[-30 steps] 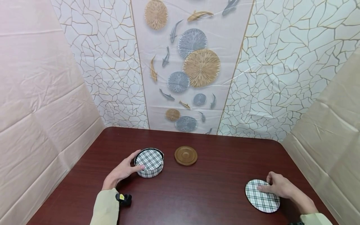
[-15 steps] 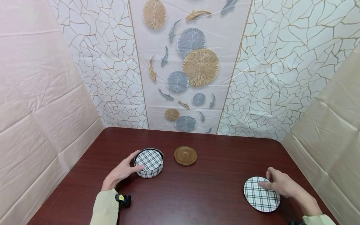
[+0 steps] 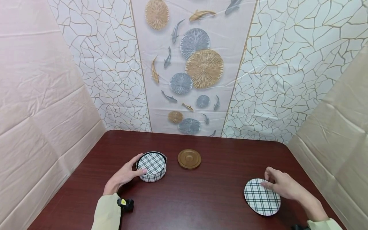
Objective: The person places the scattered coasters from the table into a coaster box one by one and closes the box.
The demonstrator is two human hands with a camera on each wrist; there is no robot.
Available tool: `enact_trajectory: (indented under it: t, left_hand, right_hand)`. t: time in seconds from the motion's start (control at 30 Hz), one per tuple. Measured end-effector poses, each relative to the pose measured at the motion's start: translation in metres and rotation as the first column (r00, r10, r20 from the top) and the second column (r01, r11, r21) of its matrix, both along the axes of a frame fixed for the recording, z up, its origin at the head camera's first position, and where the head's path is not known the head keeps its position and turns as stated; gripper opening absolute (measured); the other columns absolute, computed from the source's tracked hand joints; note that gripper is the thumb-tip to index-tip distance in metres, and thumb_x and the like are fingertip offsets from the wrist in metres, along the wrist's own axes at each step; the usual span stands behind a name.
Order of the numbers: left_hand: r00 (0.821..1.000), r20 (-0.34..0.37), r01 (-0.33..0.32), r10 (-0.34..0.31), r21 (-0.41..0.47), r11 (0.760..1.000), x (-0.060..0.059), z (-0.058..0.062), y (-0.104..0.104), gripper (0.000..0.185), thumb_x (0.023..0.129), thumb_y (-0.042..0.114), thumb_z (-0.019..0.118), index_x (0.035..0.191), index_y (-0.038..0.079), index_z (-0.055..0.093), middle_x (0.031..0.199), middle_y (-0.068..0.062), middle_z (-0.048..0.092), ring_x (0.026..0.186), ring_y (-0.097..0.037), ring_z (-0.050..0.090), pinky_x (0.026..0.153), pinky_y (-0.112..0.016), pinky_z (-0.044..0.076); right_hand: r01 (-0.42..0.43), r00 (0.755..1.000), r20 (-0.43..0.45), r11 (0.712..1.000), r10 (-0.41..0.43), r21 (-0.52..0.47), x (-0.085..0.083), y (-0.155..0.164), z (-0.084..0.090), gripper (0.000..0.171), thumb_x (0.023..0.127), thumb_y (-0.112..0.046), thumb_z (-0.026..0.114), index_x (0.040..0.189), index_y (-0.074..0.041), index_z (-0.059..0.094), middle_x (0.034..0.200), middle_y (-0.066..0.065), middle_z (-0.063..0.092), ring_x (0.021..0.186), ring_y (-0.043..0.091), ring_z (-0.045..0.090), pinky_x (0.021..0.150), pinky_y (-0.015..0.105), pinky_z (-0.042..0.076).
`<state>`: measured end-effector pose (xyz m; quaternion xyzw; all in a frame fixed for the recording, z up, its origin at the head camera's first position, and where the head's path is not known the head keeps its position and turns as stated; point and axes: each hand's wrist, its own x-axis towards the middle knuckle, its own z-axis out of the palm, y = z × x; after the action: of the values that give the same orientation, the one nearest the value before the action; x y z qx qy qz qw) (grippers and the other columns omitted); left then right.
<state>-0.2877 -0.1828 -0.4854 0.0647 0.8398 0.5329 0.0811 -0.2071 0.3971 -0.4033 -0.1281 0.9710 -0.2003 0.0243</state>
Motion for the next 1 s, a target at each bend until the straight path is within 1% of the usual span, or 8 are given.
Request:
enact_trajectory:
  t: [0.23,0.37,0.5,0.57,0.73,0.9,1.0]
  left_hand:
    - [1.000,0.002,-0.002,0.002,0.001,1.000,0.001,0.000,0.000,0.089,0.083,0.037,0.079,0.155,0.021,0.029,0.154,-0.013,0.039,0.141,-0.033,0.033,0.111,-0.057,0.030]
    - [1.000,0.008,-0.003,0.003,0.007,1.000,0.002,0.000,0.000,0.090,0.082,0.037,0.079,0.155,0.021,0.030,0.153,-0.013,0.039,0.140,-0.032,0.033,0.111,-0.056,0.031]
    - [1.000,0.001,-0.001,0.001,-0.001,1.000,0.002,0.001,0.000,0.089,0.082,0.037,0.079,0.155,0.022,0.031,0.153,-0.012,0.039,0.141,-0.032,0.033,0.112,-0.057,0.030]
    - [1.000,-0.006,-0.001,0.001,-0.011,1.000,0.002,0.001,0.000,0.088,0.082,0.037,0.079,0.155,0.022,0.031,0.153,-0.012,0.040,0.142,-0.033,0.033,0.112,-0.058,0.029]
    - [1.000,-0.002,0.000,0.000,-0.003,1.000,0.001,0.001,0.000,0.088,0.083,0.036,0.079,0.155,0.021,0.030,0.153,-0.012,0.040,0.140,-0.032,0.034,0.111,-0.057,0.030]
    - [1.000,0.002,-0.004,0.004,0.000,1.000,0.001,0.001,0.001,0.089,0.083,0.037,0.079,0.155,0.021,0.030,0.153,-0.011,0.040,0.140,-0.032,0.035,0.112,-0.056,0.031]
    - [1.000,-0.001,-0.007,0.007,-0.006,1.000,0.000,0.000,0.000,0.089,0.082,0.038,0.079,0.155,0.021,0.030,0.152,-0.011,0.041,0.139,-0.032,0.036,0.111,-0.056,0.031]
  right_hand:
    - [-0.059,0.997,-0.057,0.998,0.057,-0.026,0.000,-0.018,0.010,0.023,0.092,-0.026,0.069,0.088,-0.016,0.049,0.069,-0.012,0.049,0.061,-0.003,0.042,0.056,0.022,0.032]
    - [-0.077,0.994,-0.076,0.996,0.074,-0.041,-0.001,-0.027,0.012,0.018,0.093,-0.023,0.068,0.093,-0.015,0.052,0.072,-0.011,0.056,0.065,-0.004,0.047,0.058,0.022,0.037]
    - [-0.096,0.995,-0.050,0.991,0.091,-0.090,-0.003,-0.035,0.014,0.017,0.095,-0.022,0.065,0.103,-0.011,0.054,0.078,-0.006,0.062,0.064,-0.003,0.052,0.054,0.023,0.044]
    - [-0.101,0.995,-0.022,0.988,0.099,-0.117,-0.005,-0.038,0.015,0.019,0.096,-0.022,0.064,0.106,-0.010,0.054,0.079,-0.003,0.063,0.060,-0.001,0.052,0.051,0.025,0.045]
    - [-0.098,0.995,0.014,0.985,0.101,-0.142,-0.011,-0.047,0.015,0.022,0.097,-0.024,0.063,0.110,-0.009,0.055,0.080,0.000,0.063,0.052,0.006,0.052,0.046,0.027,0.046]
    - [-0.088,0.994,0.051,0.982,0.097,-0.165,-0.018,-0.058,0.015,0.025,0.097,-0.024,0.063,0.114,-0.009,0.054,0.080,0.002,0.063,0.049,0.012,0.053,0.041,0.028,0.046]
    - [-0.094,0.992,0.070,0.978,0.108,-0.187,-0.022,-0.065,0.014,0.026,0.097,-0.021,0.062,0.117,-0.008,0.053,0.080,0.003,0.064,0.048,0.014,0.055,0.041,0.030,0.047]
